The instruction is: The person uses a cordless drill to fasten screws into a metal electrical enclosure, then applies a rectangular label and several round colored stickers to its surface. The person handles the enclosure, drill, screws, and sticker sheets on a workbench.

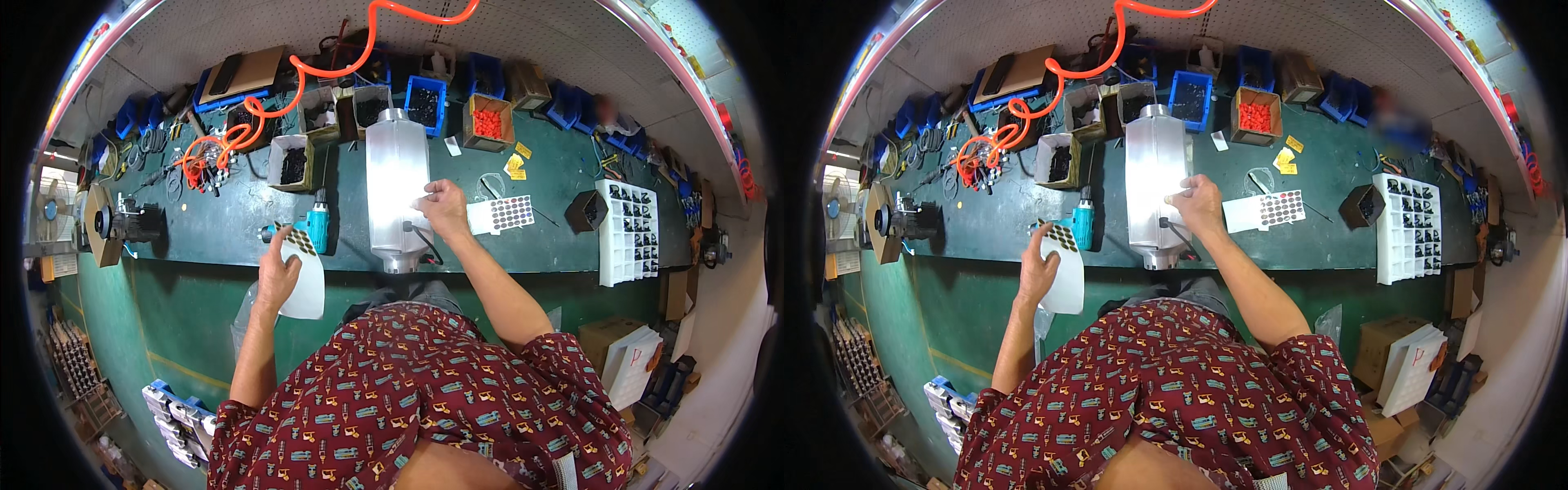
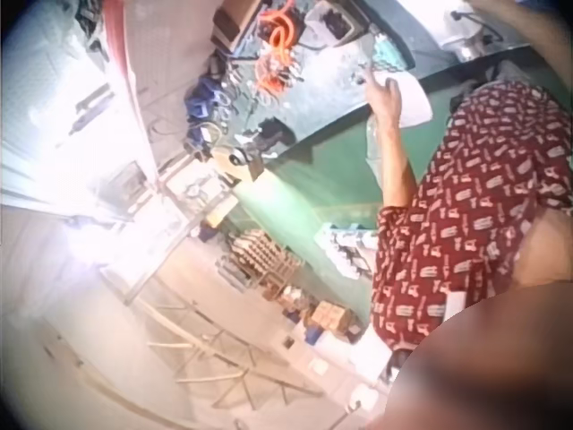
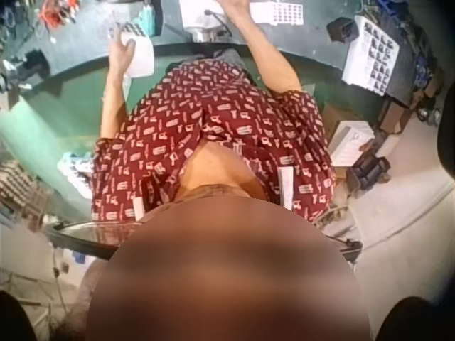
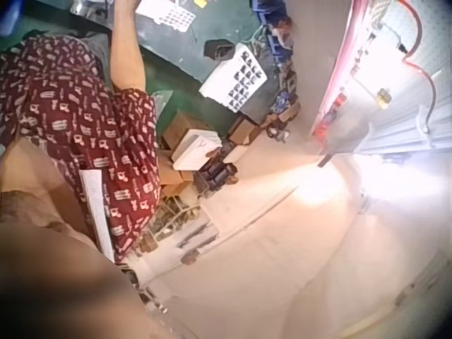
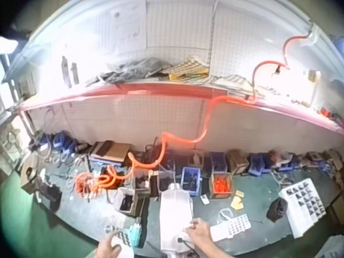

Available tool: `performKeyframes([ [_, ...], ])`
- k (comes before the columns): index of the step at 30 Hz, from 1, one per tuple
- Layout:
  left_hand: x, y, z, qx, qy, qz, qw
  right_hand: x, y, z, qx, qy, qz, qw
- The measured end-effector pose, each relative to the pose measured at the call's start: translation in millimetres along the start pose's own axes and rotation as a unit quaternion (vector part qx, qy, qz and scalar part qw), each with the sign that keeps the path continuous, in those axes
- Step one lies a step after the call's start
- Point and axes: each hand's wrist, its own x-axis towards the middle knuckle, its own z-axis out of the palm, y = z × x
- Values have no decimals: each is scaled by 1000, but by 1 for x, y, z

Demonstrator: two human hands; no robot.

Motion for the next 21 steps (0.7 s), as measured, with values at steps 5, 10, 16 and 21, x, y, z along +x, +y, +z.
performKeyframes([
  [5, -31, -31, 17, 8, -35, -60, 998, -4, -10, 7, -88, 20, -26, 996],
  [10, -34, -28, 19, 18, -78, -87, 993, -1, -6, 9, -104, 25, -27, 994],
  [16, -20, -1, 22, 25, -129, -94, 987, -2, -7, 9, -101, 29, -21, 994],
  [21, -14, 12, 28, 20, -145, -72, 987, -7, -15, 10, -113, 34, -13, 993],
])
